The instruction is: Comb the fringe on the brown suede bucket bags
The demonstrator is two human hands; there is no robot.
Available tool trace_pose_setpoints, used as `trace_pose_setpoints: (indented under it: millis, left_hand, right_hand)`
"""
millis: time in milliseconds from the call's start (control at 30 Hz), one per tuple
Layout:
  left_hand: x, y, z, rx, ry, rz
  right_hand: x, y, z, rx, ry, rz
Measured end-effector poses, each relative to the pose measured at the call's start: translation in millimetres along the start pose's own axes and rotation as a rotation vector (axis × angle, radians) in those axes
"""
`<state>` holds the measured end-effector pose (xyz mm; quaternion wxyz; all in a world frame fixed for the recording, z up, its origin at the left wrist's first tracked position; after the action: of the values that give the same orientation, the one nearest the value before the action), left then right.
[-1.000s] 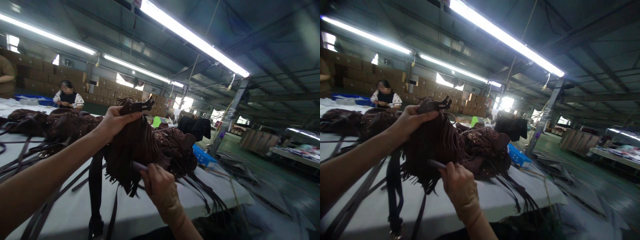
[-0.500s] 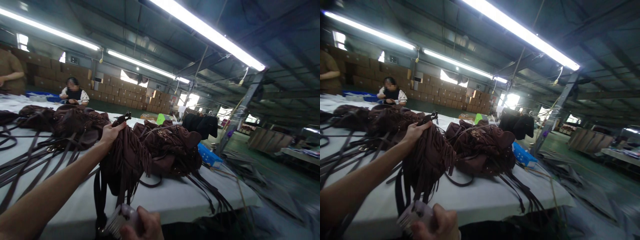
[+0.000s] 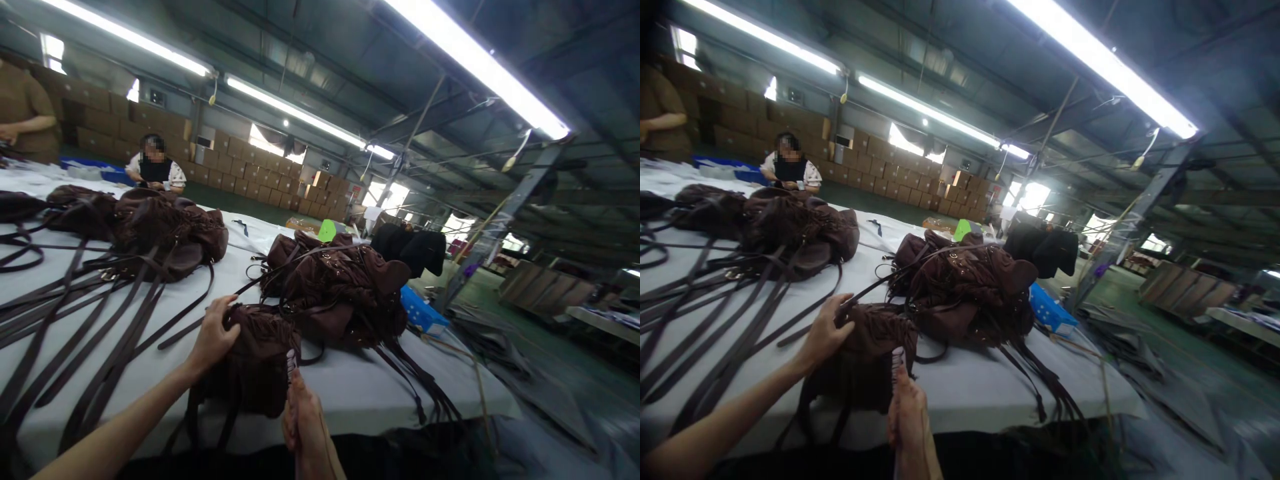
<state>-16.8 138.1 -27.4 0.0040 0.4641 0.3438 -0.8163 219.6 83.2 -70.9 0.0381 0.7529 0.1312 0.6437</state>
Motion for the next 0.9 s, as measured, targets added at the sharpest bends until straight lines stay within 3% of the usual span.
trace_pose_setpoints:
  millis: [67, 167, 233, 300, 467, 667, 900]
  left_hand:
    - [-24.4, 29.5, -10.3, 0.136, 0.103, -0.186]
    - [-40.4, 70.3, -48.3, 0.389, 0.230, -0.236]
    - [-34.1, 83.9, -74.8, 0.376, 0.206, -0.177]
    - [-21.1, 86.2, -94.8, 0.291, 0.118, -0.125]
    - [-0.4, 78.2, -119.8, 0.165, -0.077, -0.230]
    - [4.9, 89.5, -143.8, 0.264, -0.147, -0.276]
    - [13.2, 91.0, -162.2, 0.390, -0.237, -0.167]
  right_hand:
    - [3.4, -5.1, -6.0, 0.001, 0.010, 0.012]
    - [8.7, -7.5, -17.9, 0.014, 0.055, 0.043]
    - [7.0, -5.2, -23.4, 0.044, 0.098, 0.045]
    - [-1.0, 0.4, -23.9, 0.058, 0.142, 0.036]
    - [-32.2, 22.8, -11.6, 0.009, 0.215, -0.001]
    - [-39.9, 42.8, 9.8, -0.060, 0.273, 0.072]
    - [-32.7, 63.3, 42.8, -0.076, 0.447, -0.028]
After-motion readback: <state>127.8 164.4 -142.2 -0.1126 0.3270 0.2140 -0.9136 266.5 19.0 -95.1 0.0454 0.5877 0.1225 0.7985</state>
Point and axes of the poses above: each hand's wrist, its own y-axis away from the middle knuckle, its own z-axis out of the back of the hand, x = y × z, the point moved 3 cm from there along -y, towards the middle knuckle, and after that the axes turned 4 degrees about -y, right-handed, at the moved point
